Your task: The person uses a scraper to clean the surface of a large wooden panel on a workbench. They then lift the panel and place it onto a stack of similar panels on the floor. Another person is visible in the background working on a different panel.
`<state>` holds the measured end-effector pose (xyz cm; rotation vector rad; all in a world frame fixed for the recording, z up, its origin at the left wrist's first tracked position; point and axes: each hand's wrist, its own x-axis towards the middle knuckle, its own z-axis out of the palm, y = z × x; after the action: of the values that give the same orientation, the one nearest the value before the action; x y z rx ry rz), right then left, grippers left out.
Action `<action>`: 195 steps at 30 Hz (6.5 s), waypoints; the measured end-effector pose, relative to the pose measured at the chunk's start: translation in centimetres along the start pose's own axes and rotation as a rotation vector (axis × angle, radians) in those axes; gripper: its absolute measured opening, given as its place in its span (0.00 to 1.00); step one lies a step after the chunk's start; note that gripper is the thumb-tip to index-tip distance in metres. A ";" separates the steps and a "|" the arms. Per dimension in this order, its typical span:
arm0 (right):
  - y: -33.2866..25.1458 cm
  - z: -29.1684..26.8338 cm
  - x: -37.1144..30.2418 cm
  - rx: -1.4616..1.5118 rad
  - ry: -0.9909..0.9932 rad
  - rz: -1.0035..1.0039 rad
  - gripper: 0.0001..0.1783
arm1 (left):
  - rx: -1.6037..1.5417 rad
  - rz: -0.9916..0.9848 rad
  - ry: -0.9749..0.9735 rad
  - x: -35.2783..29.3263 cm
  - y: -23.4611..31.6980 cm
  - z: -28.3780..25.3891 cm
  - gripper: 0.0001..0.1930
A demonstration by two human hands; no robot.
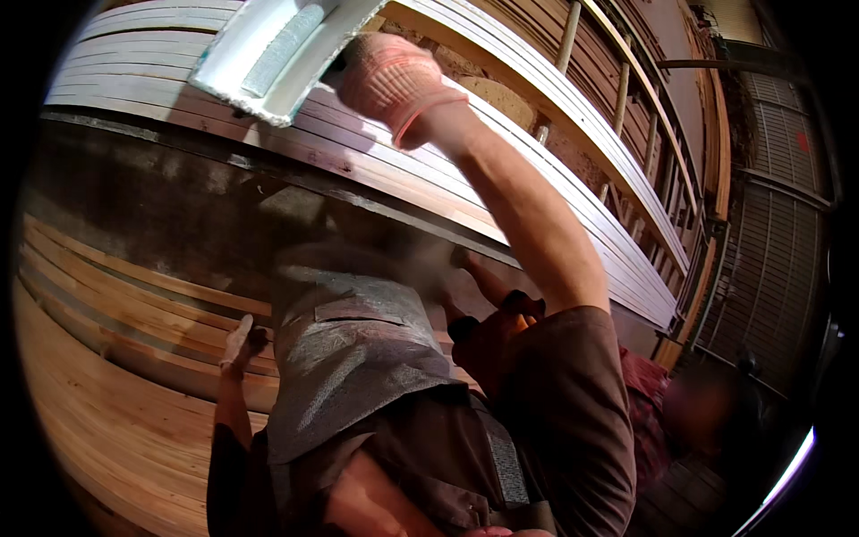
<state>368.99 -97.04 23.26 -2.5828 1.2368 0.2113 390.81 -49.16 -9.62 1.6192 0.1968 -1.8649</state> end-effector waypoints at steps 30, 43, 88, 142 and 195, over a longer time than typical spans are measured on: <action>15.1 9.4 -25.8 -0.436 -0.177 0.236 0.16 | -0.170 -0.102 0.172 -6.3 -4.7 -0.2 0.16; -1.9 4.0 -4.2 -0.482 -0.026 -0.349 0.19 | -0.159 -0.147 0.426 -11.0 -3.0 -21.6 0.28; -114.7 -13.1 128.3 0.286 -0.097 -0.058 0.24 | -0.755 0.425 0.513 -3.5 96.8 -114.8 0.19; -191.9 -15.3 219.8 -0.471 0.053 -0.538 0.20 | -0.765 0.005 0.338 9.2 171.4 -207.1 0.24; -208.9 6.2 216.5 0.241 -0.312 -0.388 0.23 | -0.651 -0.035 0.316 4.6 179.4 -220.6 0.30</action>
<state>667.24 -130.36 1.45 -2.4020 0.6005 0.3450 673.72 -77.70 -10.53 1.4231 0.8733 -1.3474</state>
